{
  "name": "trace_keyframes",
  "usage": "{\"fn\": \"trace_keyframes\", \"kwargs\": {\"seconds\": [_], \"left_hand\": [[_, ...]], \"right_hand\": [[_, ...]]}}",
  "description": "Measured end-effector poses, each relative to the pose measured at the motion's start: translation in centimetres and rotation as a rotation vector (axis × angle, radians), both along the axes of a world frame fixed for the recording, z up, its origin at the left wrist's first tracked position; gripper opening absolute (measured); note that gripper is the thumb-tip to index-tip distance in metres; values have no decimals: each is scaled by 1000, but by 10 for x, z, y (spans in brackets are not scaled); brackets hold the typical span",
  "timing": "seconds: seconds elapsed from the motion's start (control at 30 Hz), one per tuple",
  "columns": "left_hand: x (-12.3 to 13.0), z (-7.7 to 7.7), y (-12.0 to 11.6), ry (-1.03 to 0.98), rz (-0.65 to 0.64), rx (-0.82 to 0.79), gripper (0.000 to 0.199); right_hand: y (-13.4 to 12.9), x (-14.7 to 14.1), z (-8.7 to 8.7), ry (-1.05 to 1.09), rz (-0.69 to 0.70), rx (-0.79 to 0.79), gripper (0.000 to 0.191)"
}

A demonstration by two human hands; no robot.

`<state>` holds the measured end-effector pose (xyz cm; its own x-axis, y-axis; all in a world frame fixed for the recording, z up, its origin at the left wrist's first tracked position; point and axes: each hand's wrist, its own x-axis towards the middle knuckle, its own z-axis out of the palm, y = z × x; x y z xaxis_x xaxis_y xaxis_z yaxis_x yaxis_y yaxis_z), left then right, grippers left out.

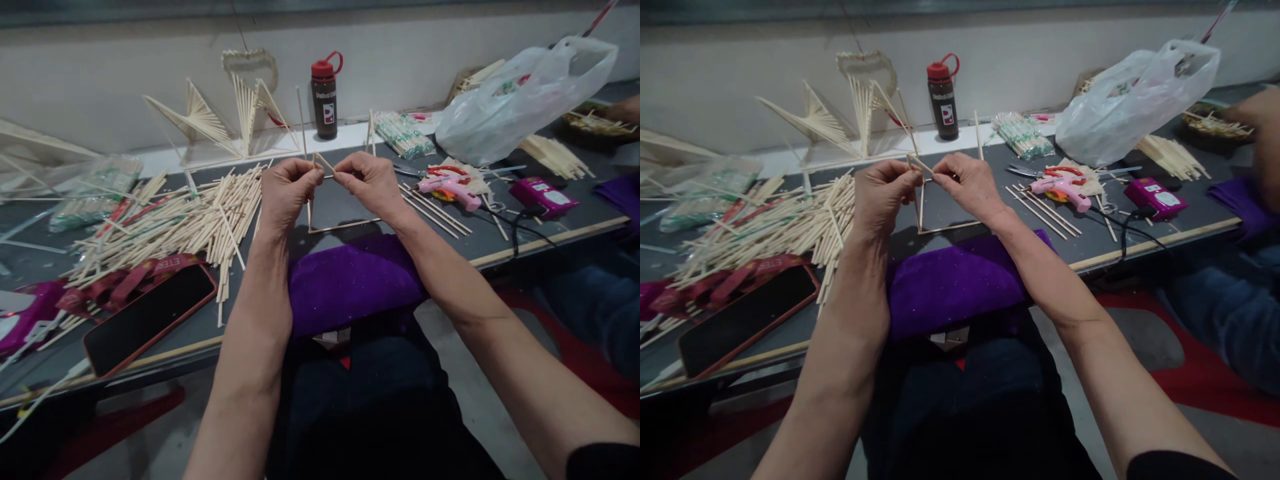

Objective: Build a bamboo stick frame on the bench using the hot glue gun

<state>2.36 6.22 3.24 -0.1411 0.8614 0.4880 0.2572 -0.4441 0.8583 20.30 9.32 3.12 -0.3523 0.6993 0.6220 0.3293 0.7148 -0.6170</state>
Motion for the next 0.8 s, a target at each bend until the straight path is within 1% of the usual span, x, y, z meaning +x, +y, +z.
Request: {"fn": "trace_keyframes", "kwargs": {"seconds": [0.47,0.67,0.8], "left_hand": [[2,2,-2,-33,-9,-20,11],[1,1,-1,-34,-12,-15,12],[1,0,0,-36,-16,-4,11]], "right_hand": [[-1,-1,1,9,-4,-6,11],[1,-1,-1,7,-9,-8,15],[3,0,-2,2,0,21,18]]}}
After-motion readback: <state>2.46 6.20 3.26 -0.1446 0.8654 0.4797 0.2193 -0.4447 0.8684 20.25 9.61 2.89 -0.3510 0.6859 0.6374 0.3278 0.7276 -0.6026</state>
